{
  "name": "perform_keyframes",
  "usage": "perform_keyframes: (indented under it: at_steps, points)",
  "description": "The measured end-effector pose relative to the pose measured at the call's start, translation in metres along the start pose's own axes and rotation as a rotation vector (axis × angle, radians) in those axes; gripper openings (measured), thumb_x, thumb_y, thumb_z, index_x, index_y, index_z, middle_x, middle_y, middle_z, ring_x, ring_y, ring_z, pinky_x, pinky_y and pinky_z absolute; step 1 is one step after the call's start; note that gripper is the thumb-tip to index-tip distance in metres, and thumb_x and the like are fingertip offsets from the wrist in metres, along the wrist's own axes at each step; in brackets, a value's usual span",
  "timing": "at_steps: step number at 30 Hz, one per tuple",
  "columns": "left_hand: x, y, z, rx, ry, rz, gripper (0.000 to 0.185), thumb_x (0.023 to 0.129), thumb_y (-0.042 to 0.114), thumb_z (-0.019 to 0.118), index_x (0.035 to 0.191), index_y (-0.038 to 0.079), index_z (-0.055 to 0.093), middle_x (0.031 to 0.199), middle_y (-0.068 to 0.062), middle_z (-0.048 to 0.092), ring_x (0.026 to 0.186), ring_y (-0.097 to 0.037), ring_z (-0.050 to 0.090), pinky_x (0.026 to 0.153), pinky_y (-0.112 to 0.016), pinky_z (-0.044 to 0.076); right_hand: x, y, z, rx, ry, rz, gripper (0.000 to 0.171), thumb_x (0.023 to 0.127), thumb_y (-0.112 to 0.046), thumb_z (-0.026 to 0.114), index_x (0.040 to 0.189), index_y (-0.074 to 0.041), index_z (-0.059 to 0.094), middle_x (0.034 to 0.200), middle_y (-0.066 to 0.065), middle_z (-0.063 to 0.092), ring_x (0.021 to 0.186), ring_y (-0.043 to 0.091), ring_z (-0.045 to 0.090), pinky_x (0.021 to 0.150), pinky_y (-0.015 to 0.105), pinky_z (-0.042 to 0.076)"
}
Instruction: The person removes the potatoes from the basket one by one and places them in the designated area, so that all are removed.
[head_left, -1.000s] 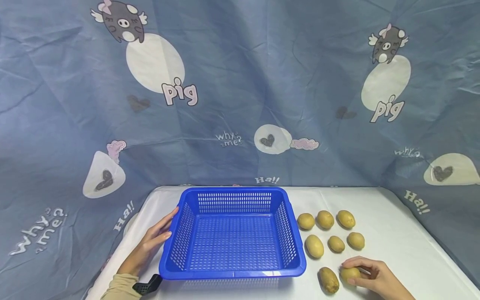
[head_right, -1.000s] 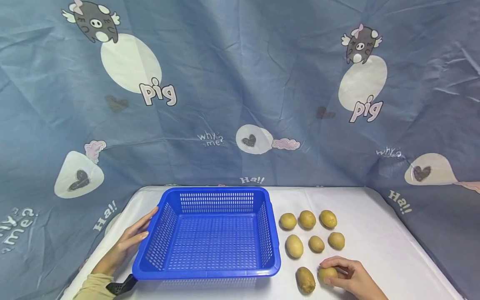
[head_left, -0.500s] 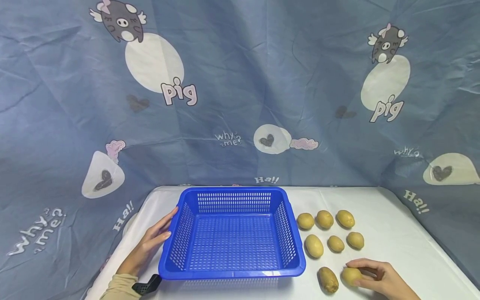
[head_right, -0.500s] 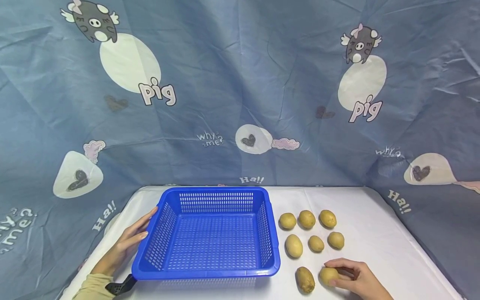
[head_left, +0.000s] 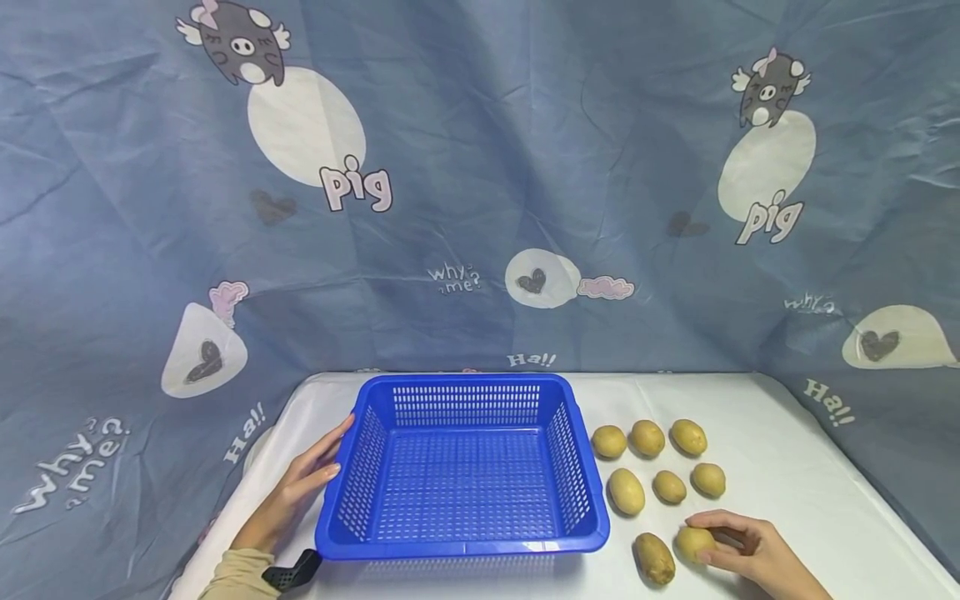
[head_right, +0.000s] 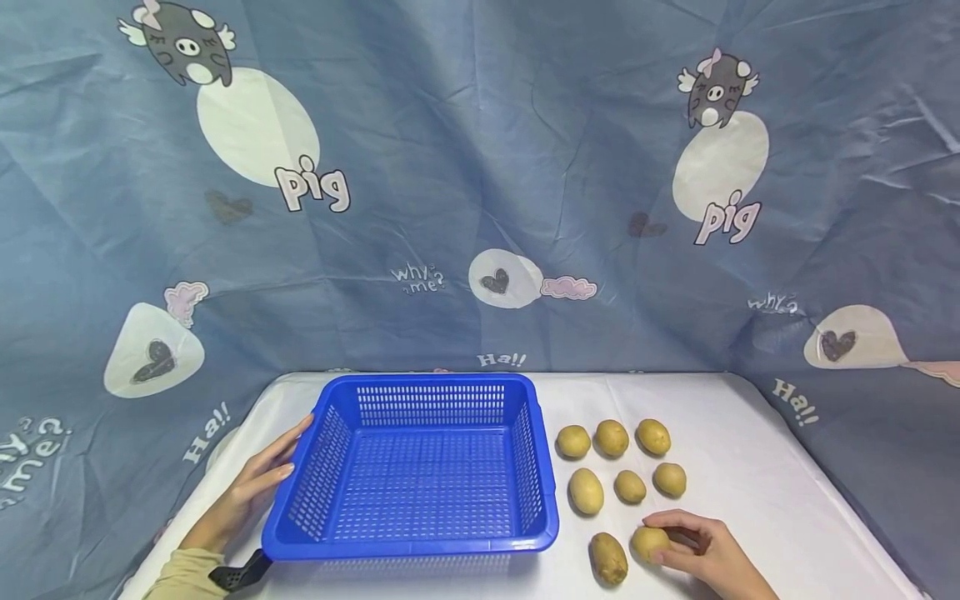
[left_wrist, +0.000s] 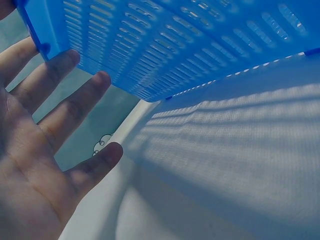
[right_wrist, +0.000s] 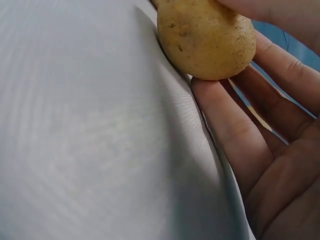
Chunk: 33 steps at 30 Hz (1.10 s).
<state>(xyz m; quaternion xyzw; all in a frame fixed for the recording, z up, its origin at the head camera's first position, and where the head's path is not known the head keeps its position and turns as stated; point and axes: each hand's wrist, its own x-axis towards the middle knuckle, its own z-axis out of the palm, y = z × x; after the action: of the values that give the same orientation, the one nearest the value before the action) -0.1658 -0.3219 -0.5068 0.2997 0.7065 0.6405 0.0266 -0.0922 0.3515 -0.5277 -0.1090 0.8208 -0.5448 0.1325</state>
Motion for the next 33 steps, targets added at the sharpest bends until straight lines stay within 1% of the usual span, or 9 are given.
perform_keyframes:
  at_steps: [3,7,15,18,23,25,29,31,33]
  points:
    - [0.001,0.0,0.001,-0.002,-0.007,0.005,0.064,0.103,0.0,0.036,0.164,-0.002,0.017,0.169,0.012,0.03,0.148,0.006,0.036,0.113,-0.007,0.03,-0.001,0.001,-0.001,0.004,-0.018,-0.03,0.042,0.097,-0.007,0.068,0.131,0.015,0.059,0.119,-0.02,0.073,0.112,-0.009,0.065,0.095,0.012,0.053]
    - [0.002,-0.001,0.001,0.001,-0.012,0.011,0.064,0.102,0.0,0.036,0.164,-0.002,0.017,0.169,0.012,0.029,0.148,0.007,0.035,0.114,-0.007,0.029,-0.002,0.002,-0.002,0.004,-0.02,-0.038,0.041,0.096,-0.006,0.069,0.131,0.015,0.059,0.12,-0.02,0.073,0.112,-0.008,0.065,0.094,0.013,0.053]
    - [0.004,-0.002,0.001,-0.007,-0.018,0.018,0.064,0.102,-0.001,0.035,0.164,-0.002,0.016,0.169,0.012,0.03,0.149,0.006,0.036,0.114,-0.007,0.03,-0.004,-0.001,-0.004,0.058,-0.04,0.024,0.047,0.098,-0.008,0.066,0.137,0.015,0.053,0.123,-0.021,0.071,0.114,-0.007,0.065,0.095,0.014,0.053]
    - [0.004,-0.001,0.001,-0.005,-0.013,0.002,0.065,0.103,0.0,0.036,0.164,-0.001,0.017,0.169,0.012,0.029,0.148,0.007,0.035,0.113,-0.007,0.029,-0.003,-0.001,-0.004,0.085,-0.042,0.036,0.048,0.098,-0.007,0.066,0.138,0.015,0.052,0.122,-0.022,0.071,0.114,-0.006,0.065,0.095,0.014,0.053]
    - [0.005,-0.001,0.0,0.007,-0.004,-0.034,0.065,0.103,0.004,0.038,0.165,0.004,0.017,0.17,0.012,0.028,0.148,0.008,0.035,0.113,-0.007,0.029,-0.003,-0.001,-0.004,0.132,-0.079,-0.01,0.046,0.098,-0.002,0.064,0.137,0.018,0.05,0.124,-0.022,0.07,0.115,-0.007,0.064,0.094,0.015,0.054]
    - [0.005,-0.002,0.0,0.004,-0.005,-0.034,0.065,0.104,0.004,0.037,0.165,0.003,0.017,0.169,0.011,0.029,0.148,0.008,0.036,0.113,-0.007,0.03,-0.002,-0.001,-0.005,0.126,-0.085,-0.022,0.046,0.099,-0.002,0.063,0.137,0.019,0.049,0.125,-0.023,0.069,0.115,-0.008,0.064,0.094,0.015,0.054]
    - [0.003,-0.003,0.001,0.002,-0.005,-0.046,0.065,0.104,0.004,0.037,0.165,0.005,0.017,0.168,0.015,0.029,0.147,0.009,0.035,0.112,-0.007,0.03,-0.003,-0.005,-0.004,0.017,-0.011,0.012,0.043,0.101,-0.009,0.063,0.138,0.013,0.054,0.123,-0.022,0.071,0.113,-0.011,0.062,0.091,0.014,0.054]
    - [0.002,-0.001,0.0,0.023,-0.006,-0.043,0.064,0.104,0.004,0.036,0.165,0.004,0.018,0.168,0.017,0.029,0.147,0.01,0.034,0.112,-0.006,0.029,-0.004,-0.008,-0.003,-0.06,0.059,-0.01,0.04,0.101,-0.01,0.064,0.135,0.01,0.058,0.123,-0.018,0.072,0.112,-0.01,0.063,0.09,0.015,0.055]
    - [0.001,0.002,0.0,0.07,0.001,-0.046,0.063,0.104,0.005,0.037,0.165,0.005,0.02,0.167,0.019,0.029,0.146,0.011,0.035,0.11,-0.005,0.029,-0.004,-0.011,0.001,-0.123,0.15,-0.044,0.036,0.1,-0.011,0.066,0.132,0.007,0.062,0.122,-0.011,0.073,0.11,-0.01,0.064,0.088,0.017,0.057]
